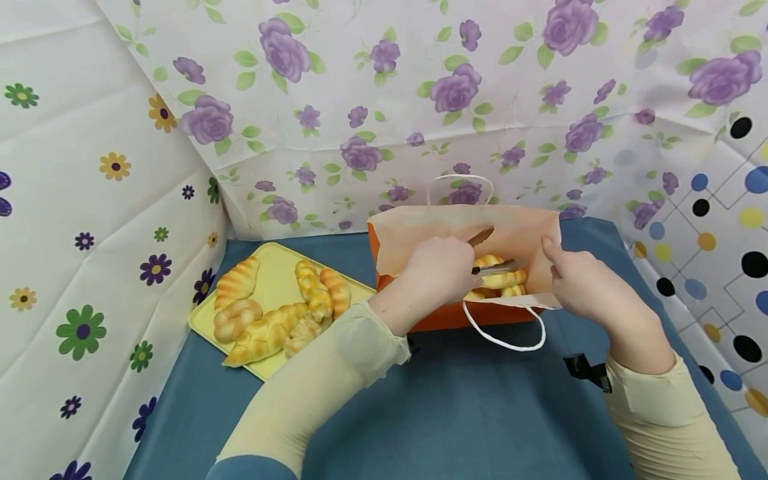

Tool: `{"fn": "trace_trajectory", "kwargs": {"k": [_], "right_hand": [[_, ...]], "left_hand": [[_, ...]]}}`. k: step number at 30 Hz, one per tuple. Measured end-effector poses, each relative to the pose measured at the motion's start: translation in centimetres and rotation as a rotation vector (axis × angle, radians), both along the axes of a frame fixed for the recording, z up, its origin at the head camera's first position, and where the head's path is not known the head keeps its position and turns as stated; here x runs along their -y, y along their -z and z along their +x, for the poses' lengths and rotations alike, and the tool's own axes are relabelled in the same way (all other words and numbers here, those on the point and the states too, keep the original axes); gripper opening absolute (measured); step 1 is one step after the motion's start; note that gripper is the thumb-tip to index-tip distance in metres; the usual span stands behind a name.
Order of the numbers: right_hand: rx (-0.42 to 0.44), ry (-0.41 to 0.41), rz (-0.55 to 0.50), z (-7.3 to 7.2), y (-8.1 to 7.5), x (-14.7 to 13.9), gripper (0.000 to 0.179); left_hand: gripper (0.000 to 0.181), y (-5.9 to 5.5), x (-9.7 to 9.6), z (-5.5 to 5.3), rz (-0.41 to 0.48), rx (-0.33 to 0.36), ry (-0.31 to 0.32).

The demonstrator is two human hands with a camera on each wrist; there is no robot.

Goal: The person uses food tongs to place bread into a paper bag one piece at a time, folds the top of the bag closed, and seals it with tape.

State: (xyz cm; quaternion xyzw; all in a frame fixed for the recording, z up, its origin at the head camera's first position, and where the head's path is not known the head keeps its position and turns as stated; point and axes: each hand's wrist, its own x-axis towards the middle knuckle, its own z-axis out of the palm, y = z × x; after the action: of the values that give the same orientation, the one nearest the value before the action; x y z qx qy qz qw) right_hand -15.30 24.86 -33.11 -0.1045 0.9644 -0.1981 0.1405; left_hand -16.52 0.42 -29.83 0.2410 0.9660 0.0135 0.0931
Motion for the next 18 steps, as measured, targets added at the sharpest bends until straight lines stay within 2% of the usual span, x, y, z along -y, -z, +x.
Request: {"fn": "trace_trajectory", "kwargs": {"k": [5,9,12,16,18], "right_hand": [[0.004,0.012,0.012,0.0,0.1,0.1,0.067],[0.005,0.015,0.026,-0.1,0.1,0.1,0.068],[-0.001,0.016,0.03,-0.1,0.0,0.1,0.067],[-0.003,0.01,0.028,0.0,0.0,0.1,0.067],[-0.006,0.005,0.031,0.0,0.0,0.0,0.067]], "left_hand": [[0.038,-0.3,0.6,0.4,0.019,-0.023,-0.012],[0.059,-0.4,1.2,1.0,0.042,-0.063,-0.033],[0.067,-0.1,1.8,1.5,0.054,-0.11,-0.018],[0.064,0.4,2.6,2.1,0.108,-0.155,0.009],[0.069,0.7,3.0,2.3,0.142,-0.165,0.008]]}}
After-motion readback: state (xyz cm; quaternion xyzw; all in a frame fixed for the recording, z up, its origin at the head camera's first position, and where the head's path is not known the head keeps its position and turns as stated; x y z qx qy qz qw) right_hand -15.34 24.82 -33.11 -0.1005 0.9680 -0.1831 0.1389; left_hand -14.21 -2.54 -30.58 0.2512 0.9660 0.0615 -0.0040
